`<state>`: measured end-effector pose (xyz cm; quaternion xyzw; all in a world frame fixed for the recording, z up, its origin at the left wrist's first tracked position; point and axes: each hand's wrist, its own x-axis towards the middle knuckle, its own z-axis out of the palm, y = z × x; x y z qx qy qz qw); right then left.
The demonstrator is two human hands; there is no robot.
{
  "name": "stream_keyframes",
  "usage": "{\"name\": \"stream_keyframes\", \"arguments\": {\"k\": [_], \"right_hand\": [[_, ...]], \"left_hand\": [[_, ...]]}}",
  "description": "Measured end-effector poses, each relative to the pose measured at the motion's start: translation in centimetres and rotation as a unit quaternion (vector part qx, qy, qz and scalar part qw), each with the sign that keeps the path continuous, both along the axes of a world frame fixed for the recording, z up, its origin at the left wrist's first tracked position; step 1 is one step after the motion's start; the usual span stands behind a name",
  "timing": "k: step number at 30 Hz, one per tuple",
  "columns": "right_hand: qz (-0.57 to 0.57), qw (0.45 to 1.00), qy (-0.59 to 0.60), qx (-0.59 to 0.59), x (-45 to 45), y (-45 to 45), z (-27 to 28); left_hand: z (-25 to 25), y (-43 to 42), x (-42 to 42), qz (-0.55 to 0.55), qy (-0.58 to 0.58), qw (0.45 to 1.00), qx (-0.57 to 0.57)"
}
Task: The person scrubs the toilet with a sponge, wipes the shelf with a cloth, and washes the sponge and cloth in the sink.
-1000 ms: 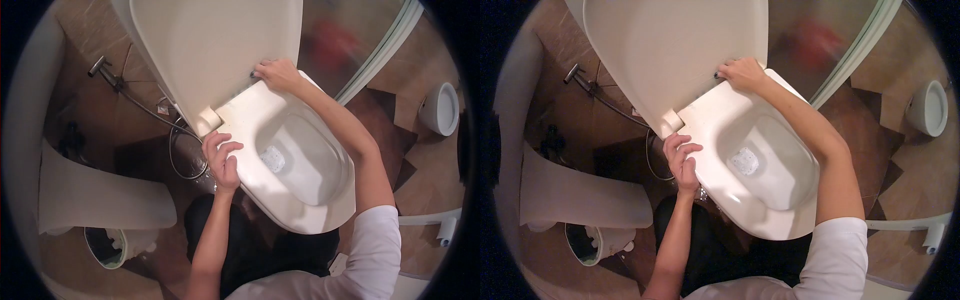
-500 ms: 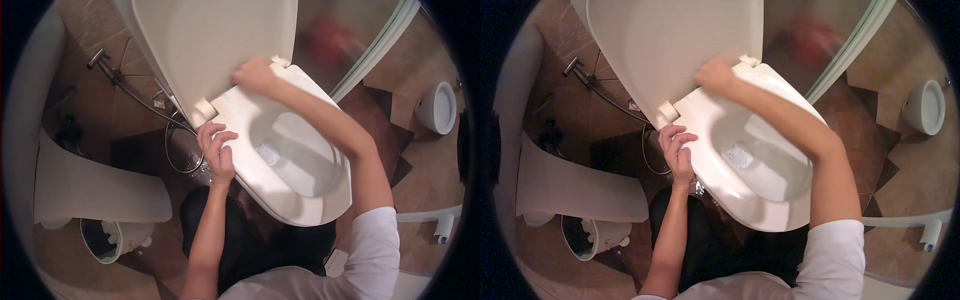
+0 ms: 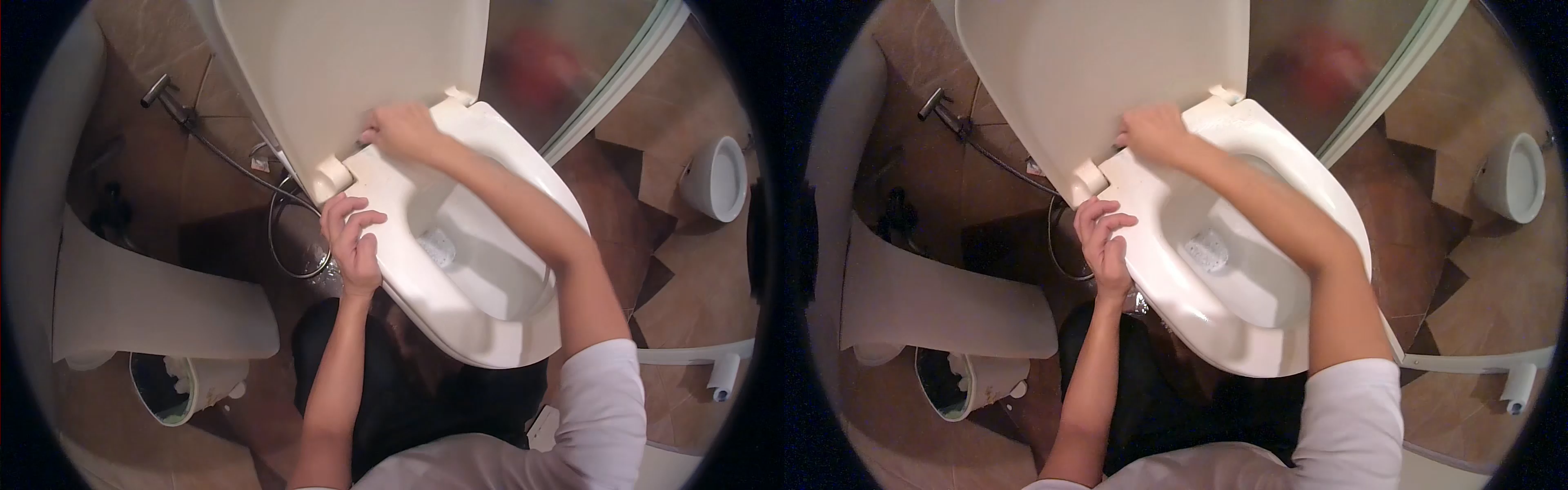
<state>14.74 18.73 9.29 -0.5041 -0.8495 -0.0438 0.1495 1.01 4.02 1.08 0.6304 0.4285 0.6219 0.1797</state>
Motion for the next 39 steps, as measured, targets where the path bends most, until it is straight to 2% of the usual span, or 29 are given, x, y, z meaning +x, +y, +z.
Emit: {"name": "stream_keyframes", "arguments": {"k": [1,3,5,7,8,9,11,12,15,17,18,19,22,23,24,27,28,29,31,33,34,35,37,39], "right_hand": [[0.001,1.0,0.0,-0.002,0.7,0.9,0.1],[-0.096,0.991,-0.058,-0.069,2.5,2.7,1.4],[-0.095,0.993,-0.057,-0.051,1.6,1.9,0.6],[-0.123,0.992,-0.034,0.019,-0.4,0.0,-0.3],[-0.073,0.997,0.032,0.003,-0.8,-1.0,-0.2],[-0.07,0.997,0.032,0.002,-0.4,-0.5,-0.6],[-0.073,0.992,0.103,0.002,1.9,0.9,-1.8],[-0.125,0.988,0.088,-0.009,2.5,1.0,-0.7],[-0.159,0.982,0.08,-0.066,0.9,0.2,0.5],[-0.069,0.985,0.142,-0.067,-2.2,-1.3,-2.1],[-0.023,0.989,0.142,-0.04,-4.4,-3.8,-1.4],[-0.023,0.989,0.143,-0.038,-3.9,-3.6,-1.5],[0.055,0.989,0.111,0.082,1.3,-0.7,-2.5],[-0.077,0.996,0.033,0.018,3.0,0.5,-1.2],[-0.136,0.99,-0.022,-0.028,4.4,1.3,0.6],[-0.132,0.99,0.037,0.006,1.9,-0.8,-1.3],[-0.042,0.987,0.134,0.075,0.1,-2.9,-3.4],[0.033,0.986,0.115,0.114,-2.0,-5.2,-4.0],[0.05,0.977,0.193,0.07,-1.7,-6.4,-2.6],[-0.01,0.982,0.171,0.084,1.5,-2.9,-3.0],[-0.098,0.99,0.098,0.034,2.3,-2.3,-1.2],[-0.098,0.99,0.097,0.035,1.7,-2.6,-1.7],[0.01,0.976,0.196,0.091,-0.5,-4.6,-3.8],[0.046,0.98,0.184,0.063,-1.3,-6.6,-2.9]], "left_hand": [[0.1,0.0,0.0,-0.002,0.0,1.0,-0.002],[-0.1,-0.1,0.2,-0.006,-0.003,1.0,-0.007],[-0.3,0.1,0.2,0.0,-0.026,1.0,-0.002],[-0.4,0.1,0.1,0.002,-0.022,1.0,0.001],[-0.5,0.2,0.1,0.002,-0.013,1.0,0.002],[-0.5,0.2,0.0,0.005,-0.013,1.0,0.001],[-0.4,0.2,0.0,0.004,-0.013,1.0,0.008],[-0.4,0.2,0.0,0.004,-0.013,1.0,0.007],[-0.5,0.3,-0.2,-0.001,-0.022,1.0,0.013],[-0.5,0.3,-0.1,0.0,-0.016,1.0,0.018],[-0.4,0.3,0.1,0.001,-0.02,1.0,0.021],[-0.2,0.2,0.1,0.003,-0.014,1.0,0.016],[-0.3,0.4,-0.1,0.004,-0.008,1.0,0.018],[-0.4,0.3,-0.1,0.002,-0.011,1.0,0.022],[-0.4,0.3,-0.2,0.002,-0.01,1.0,0.019],[-0.5,0.4,-0.3,-0.009,-0.008,1.0,0.02],[-0.4,0.5,-0.3,-0.008,-0.01,1.0,0.021],[-0.3,0.6,-0.4,-0.006,0.0,1.0,0.025],[-0.3,0.2,-0.5,-0.006,0.016,1.0,0.025],[-0.1,0.2,-0.4,-0.011,0.01,1.0,0.005],[0.1,0.1,-0.3,-0.012,0.002,1.0,0.0],[0.0,0.2,-0.4,-0.012,0.001,1.0,0.001],[-0.3,0.3,-0.2,-0.007,-0.002,1.0,0.017],[-0.2,0.5,-0.5,-0.012,0.005,1.0,0.021]]}}
